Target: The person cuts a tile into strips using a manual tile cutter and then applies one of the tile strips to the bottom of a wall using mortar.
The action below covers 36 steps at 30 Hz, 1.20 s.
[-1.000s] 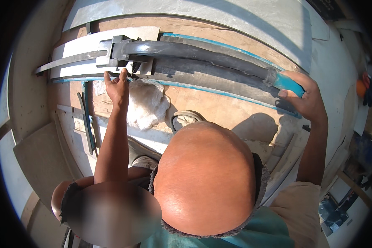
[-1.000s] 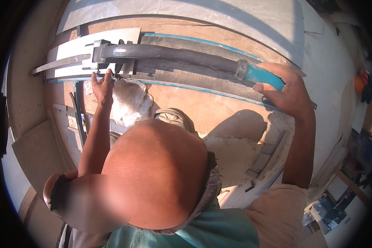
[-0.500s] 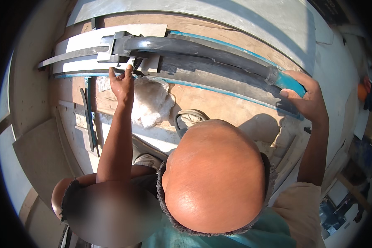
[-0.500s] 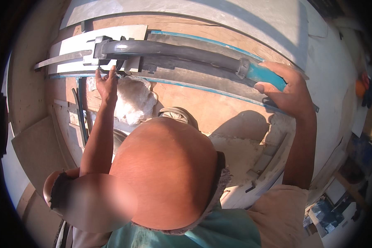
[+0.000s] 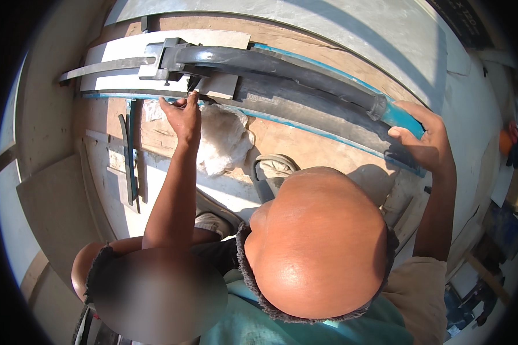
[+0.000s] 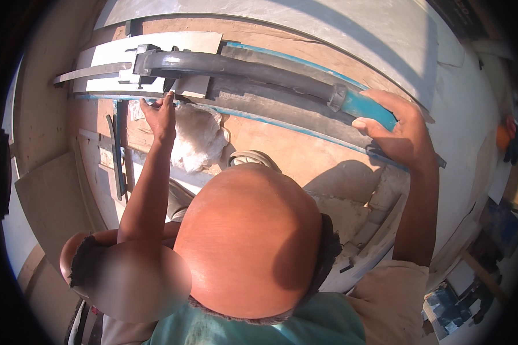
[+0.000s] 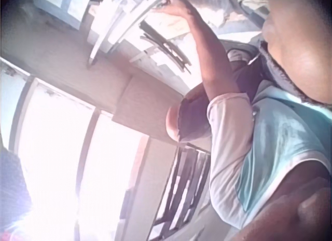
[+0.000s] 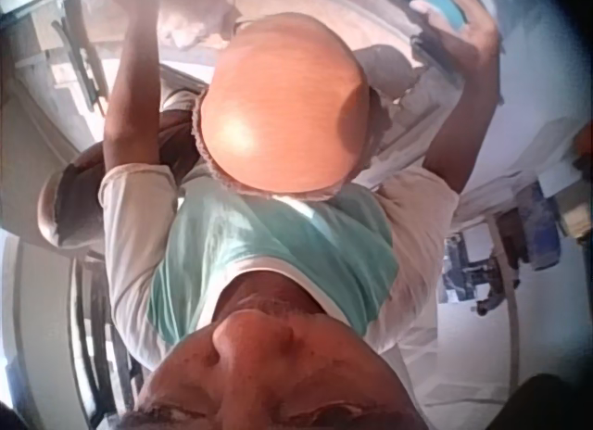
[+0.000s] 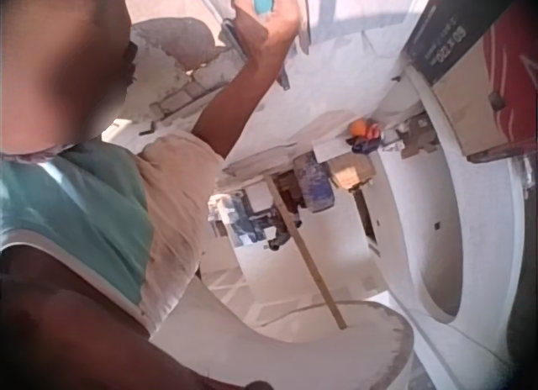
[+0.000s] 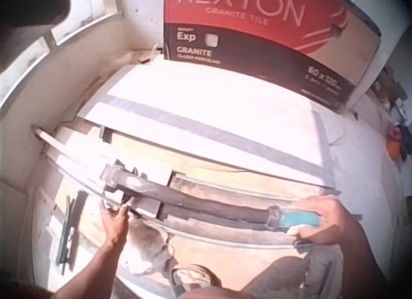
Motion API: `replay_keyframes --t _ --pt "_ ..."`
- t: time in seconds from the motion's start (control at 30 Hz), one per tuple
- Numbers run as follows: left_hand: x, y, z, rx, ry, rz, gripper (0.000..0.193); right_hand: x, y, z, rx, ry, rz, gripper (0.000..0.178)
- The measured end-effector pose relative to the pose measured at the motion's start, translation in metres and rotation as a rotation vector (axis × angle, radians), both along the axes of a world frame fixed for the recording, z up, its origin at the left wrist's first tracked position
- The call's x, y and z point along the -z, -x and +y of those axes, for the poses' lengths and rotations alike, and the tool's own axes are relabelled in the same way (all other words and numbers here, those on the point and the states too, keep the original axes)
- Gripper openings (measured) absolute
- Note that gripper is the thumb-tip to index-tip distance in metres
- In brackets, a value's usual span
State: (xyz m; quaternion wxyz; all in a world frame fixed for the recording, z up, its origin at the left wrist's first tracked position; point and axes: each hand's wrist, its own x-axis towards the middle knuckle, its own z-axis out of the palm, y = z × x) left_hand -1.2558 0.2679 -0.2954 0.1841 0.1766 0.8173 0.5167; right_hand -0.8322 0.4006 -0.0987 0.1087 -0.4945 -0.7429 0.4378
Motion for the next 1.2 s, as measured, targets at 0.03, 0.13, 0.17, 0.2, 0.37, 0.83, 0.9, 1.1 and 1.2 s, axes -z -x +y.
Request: replay_keyframes --t 0.03,0.13,0.17,0.2,0.37,0.83,0.9,1.1,1.2 --pt "0.001 0.001 -0.001 0.016 -0.012 -0.002 0.102 0.0 0.002 0.0 0.018 0.038 0.006 0.045" --pt "-0.001 -0.006 -0.002 0.016 0.031 0.06 0.105 0.005 0.003 0.0 0.008 -0.001 -0.014 0.046" --pt "-0.005 -0.008 -0.002 0.051 0.057 0.004 0.111 0.005 0.005 0.0 0.017 0.007 -0.016 0.046" --pt "-0.005 -0.008 -0.002 0.045 0.06 0.006 0.112 0.005 0.008 -0.001 0.024 0.016 -0.014 0.046" --pt "-0.01 -0.012 0.001 0.025 0.096 0.008 0.113 -0.002 0.022 -0.001 0.036 0.074 -0.008 0.042" --pt "-0.008 -0.012 0.002 0.009 0.056 -0.016 0.104 -0.001 0.056 0.003 -0.035 -0.02 -0.035 0.043" --pt "-0.007 -0.012 0.003 0.012 0.049 -0.028 0.103 0.0 0.062 0.005 -0.044 0.004 -0.036 0.043" --pt "-0.008 -0.011 0.002 0.015 0.031 -0.039 0.102 0.005 0.076 0.009 -0.057 0.066 0.003 0.044" --pt "-0.014 -0.015 0.004 0.012 0.068 -0.039 0.102 0.003 0.085 0.012 -0.072 0.074 -0.014 0.043"
